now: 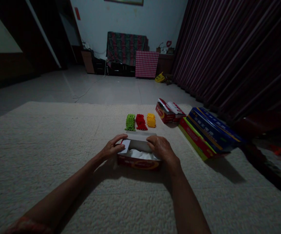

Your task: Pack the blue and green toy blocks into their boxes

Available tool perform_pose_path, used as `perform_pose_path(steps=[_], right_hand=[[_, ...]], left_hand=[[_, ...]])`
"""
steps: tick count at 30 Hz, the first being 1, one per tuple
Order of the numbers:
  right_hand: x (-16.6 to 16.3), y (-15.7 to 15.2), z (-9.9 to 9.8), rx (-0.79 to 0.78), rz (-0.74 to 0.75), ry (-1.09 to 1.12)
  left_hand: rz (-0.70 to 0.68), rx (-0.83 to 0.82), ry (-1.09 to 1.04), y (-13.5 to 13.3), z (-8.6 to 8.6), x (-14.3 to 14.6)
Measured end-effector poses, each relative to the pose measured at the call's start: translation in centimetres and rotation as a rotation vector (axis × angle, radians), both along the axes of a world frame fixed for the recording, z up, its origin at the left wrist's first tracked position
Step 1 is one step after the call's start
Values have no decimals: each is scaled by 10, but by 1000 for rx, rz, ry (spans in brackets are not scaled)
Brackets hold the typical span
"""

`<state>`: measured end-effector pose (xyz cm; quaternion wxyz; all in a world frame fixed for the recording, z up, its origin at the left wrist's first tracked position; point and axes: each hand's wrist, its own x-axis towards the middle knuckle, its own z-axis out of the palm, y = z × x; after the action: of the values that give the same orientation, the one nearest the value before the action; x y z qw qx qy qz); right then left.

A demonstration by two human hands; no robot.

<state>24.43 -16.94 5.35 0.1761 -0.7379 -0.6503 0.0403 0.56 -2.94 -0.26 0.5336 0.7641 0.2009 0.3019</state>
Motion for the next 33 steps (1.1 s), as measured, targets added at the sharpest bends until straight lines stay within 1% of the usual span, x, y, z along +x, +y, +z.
perform_pose_path(steps=[3, 6, 7, 9, 11, 13, 15, 18, 21, 24, 28, 31, 33], right_hand=[[17, -2, -2, -7, -7, 31], [25, -5, -6, 0, -26, 160], [25, -5, -7, 6, -35, 193], [25, -5, -8, 17, -55, 221], [22, -4, -7, 6, -52, 226], [19, -3, -4, -19, -39, 234], [17, -3, 0, -43, -27, 233], [16, -5, 4, -53, -25, 217], [18, -6, 3, -46, -21, 208], [21, -6, 0, -50, -14, 197], [20, -6, -2, -60, -7, 182], [18, -6, 0, -70, -19, 171], [17, -6, 2, -73, -18, 172]], left_hand=[[32, 15, -9, -10, -4, 14], [52, 25, 0, -3, -5, 19], [77, 21, 2, 4, -5, 21], [176, 26, -2, 23, -5, 27], [317, 120, 18, 43, -6, 38], [448, 200, 152, 61, -11, 50], [516, 233, 230, 74, -18, 61], [584, 277, 322, 86, -30, 71], [597, 374, 414, 92, -38, 76], [607, 490, 467, 98, -41, 79], [585, 560, 387, 106, -42, 86], [506, 604, 321, 111, -44, 92], [463, 619, 318, 112, -45, 93]])
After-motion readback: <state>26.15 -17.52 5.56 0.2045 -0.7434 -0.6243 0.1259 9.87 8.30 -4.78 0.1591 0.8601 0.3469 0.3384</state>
